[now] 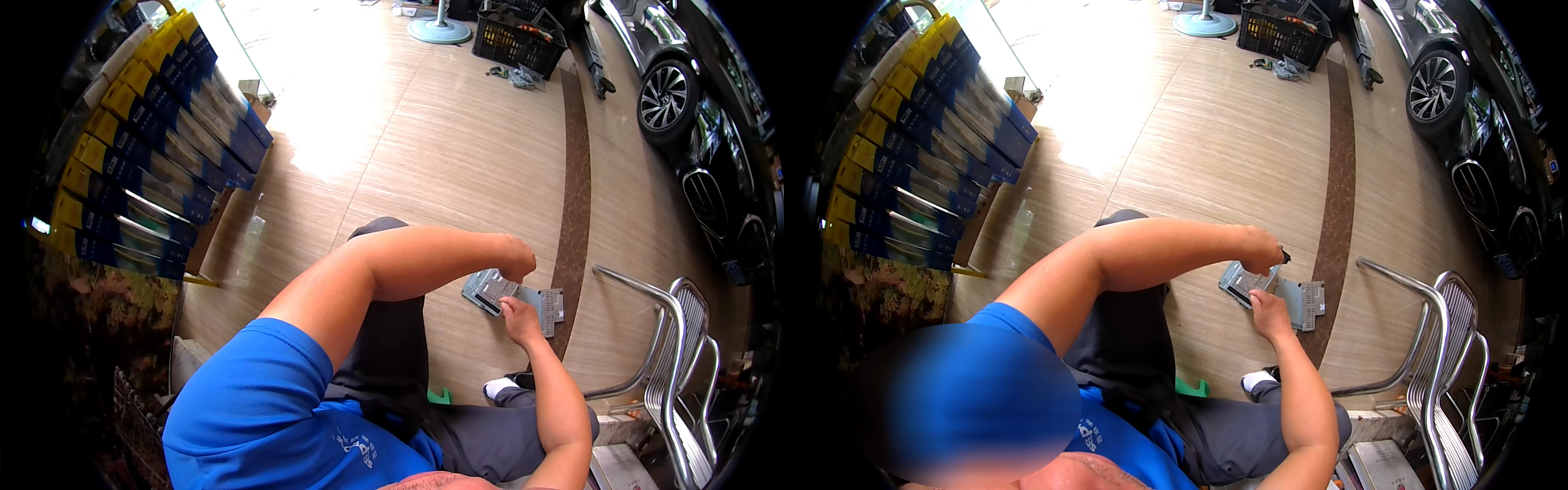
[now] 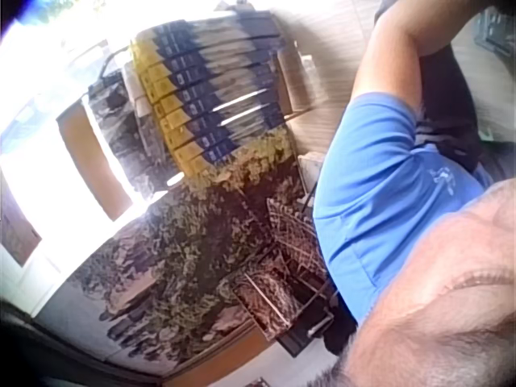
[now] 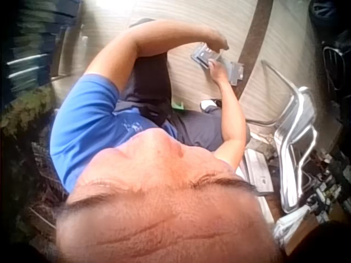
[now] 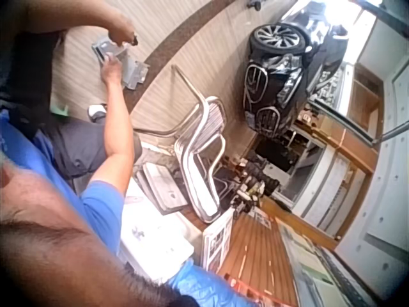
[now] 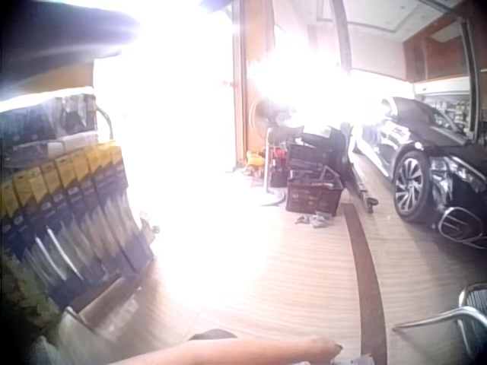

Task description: The person sits on the floor and uses a screwdriver to remove screws from a metal bracket assembly, handling the screws by hand.

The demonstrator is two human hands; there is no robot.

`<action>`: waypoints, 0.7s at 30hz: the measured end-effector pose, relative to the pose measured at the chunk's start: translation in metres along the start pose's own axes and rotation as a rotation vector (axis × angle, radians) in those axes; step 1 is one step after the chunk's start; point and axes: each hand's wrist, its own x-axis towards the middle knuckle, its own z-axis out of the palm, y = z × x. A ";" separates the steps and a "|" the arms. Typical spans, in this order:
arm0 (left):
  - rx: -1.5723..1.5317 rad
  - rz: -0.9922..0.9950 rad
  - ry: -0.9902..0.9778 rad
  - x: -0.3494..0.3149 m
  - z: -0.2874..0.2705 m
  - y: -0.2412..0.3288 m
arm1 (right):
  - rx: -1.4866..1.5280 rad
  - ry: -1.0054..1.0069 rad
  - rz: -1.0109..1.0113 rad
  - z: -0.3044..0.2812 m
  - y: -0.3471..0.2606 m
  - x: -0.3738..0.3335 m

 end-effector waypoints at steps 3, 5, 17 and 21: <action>0.002 0.003 0.004 0.004 0.003 -0.001 | 0.024 0.063 0.017 0.003 0.006 0.002; -0.008 -0.008 0.036 0.005 0.007 -0.004 | 0.042 0.065 0.189 0.001 0.002 0.004; -0.012 0.003 -0.009 0.005 0.005 -0.004 | -0.045 0.091 0.004 -0.001 0.003 0.001; -0.035 0.008 0.045 0.004 0.009 -0.006 | -0.056 0.077 -0.016 -0.003 0.001 0.002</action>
